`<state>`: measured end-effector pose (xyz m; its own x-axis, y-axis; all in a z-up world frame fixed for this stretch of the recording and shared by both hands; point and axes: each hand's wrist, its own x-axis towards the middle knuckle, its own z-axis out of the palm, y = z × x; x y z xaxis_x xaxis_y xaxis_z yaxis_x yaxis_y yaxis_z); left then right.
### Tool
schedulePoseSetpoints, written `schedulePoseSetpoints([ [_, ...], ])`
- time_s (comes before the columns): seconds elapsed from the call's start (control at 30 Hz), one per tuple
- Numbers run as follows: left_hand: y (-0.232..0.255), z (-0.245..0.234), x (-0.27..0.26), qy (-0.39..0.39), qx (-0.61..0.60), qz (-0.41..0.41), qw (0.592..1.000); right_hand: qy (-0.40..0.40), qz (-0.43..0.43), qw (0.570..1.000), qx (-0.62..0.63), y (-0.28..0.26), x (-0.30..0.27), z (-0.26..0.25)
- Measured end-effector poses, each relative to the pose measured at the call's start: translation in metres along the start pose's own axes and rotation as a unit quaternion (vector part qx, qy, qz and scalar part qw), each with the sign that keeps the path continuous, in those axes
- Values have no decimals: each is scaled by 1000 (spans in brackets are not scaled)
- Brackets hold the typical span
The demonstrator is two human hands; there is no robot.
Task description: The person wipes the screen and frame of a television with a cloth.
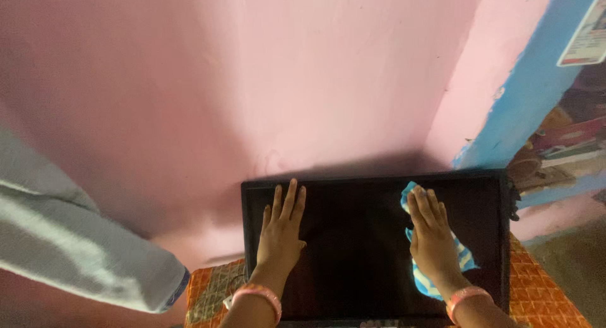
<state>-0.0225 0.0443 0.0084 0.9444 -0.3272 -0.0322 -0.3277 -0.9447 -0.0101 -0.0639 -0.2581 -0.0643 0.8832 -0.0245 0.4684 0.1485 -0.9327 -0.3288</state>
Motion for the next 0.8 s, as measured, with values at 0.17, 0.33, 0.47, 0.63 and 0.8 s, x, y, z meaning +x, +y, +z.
schedulePoseSetpoints([
  [0.17,-24,50,-46,-12,-116,-90,989,-42,-128,991,-21,-32,-5,28],
  [0.33,-43,83,-72,56,-189,-136,971,-229,-304,925,15,-68,-52,70],
  [0.47,-63,85,-69,-2,-362,-226,904,-296,-310,903,-4,-80,-26,69],
  [0.63,-89,106,-60,-29,-425,-237,873,-44,-216,975,-9,-114,32,57],
  [0.8,-106,144,-53,7,-374,-127,919,-210,-288,932,-64,-173,9,83],
])
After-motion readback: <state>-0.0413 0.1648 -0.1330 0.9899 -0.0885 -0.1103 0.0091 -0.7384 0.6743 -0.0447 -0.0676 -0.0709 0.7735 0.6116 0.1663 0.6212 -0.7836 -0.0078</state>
